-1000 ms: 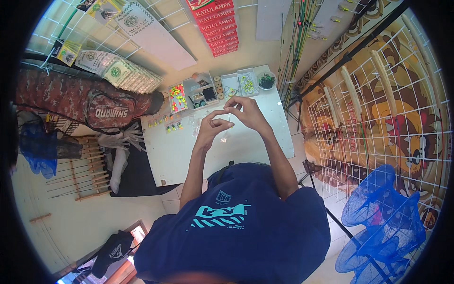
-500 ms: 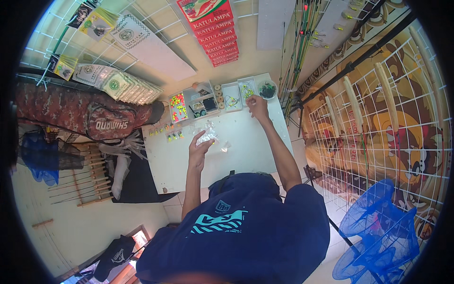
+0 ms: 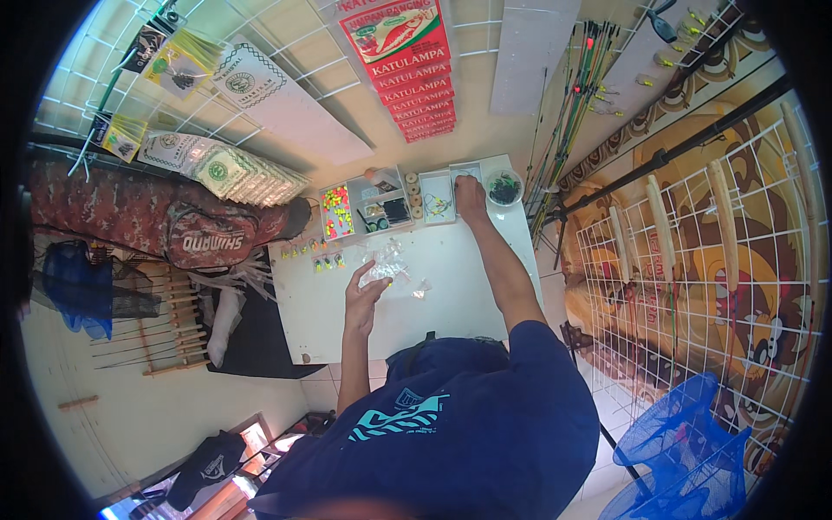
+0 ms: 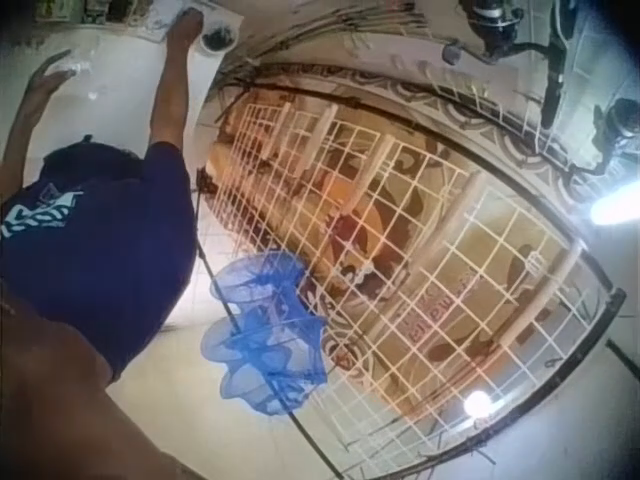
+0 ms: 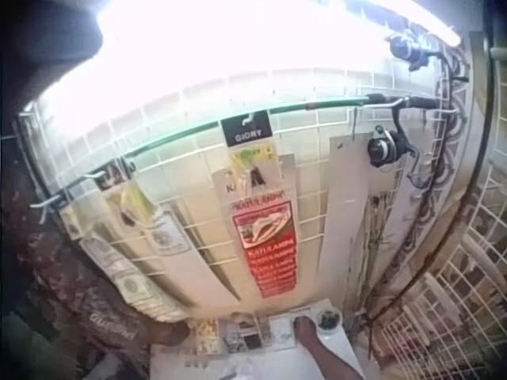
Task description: The person is manually assembling small fishing lures and attaching hooks to them at a workstation.
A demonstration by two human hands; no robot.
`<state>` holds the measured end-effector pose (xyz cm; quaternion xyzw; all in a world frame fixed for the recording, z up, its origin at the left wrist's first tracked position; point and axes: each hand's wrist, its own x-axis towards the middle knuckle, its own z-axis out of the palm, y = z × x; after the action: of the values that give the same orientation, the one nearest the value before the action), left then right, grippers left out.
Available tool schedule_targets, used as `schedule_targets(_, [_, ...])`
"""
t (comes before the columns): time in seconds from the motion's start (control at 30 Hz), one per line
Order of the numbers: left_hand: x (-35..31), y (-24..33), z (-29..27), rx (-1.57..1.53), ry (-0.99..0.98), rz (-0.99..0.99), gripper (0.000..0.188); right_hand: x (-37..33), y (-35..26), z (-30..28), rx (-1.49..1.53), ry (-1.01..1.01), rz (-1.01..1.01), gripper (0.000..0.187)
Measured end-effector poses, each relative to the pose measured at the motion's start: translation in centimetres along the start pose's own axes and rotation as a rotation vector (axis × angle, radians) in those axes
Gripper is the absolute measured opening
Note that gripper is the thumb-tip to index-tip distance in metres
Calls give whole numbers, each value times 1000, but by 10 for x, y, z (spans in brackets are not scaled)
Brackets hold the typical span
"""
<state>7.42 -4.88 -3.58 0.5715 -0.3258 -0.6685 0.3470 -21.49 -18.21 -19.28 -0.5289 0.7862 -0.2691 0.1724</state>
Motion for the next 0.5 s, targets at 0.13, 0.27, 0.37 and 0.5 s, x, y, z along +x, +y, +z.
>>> schedule_targets(0.13, [0, 2, 2, 30, -20, -9, 59, -3, -1, -6, -43, 51, -42, 11])
schedule_targets(0.27, [5, -1, 2, 0, -29, 2, 58, -5, -7, -16, -41, 8, 46, 12])
schedule_targets(0.37, [8, -4, 0, -19, -32, 5, 59, -16, -12, -33, 90, 68, 37, 9])
schedule_targets(0.5, [11, -8, 7, -59, -2, 37, 59, -44, -33, -65, 421, 111, -59, 12])
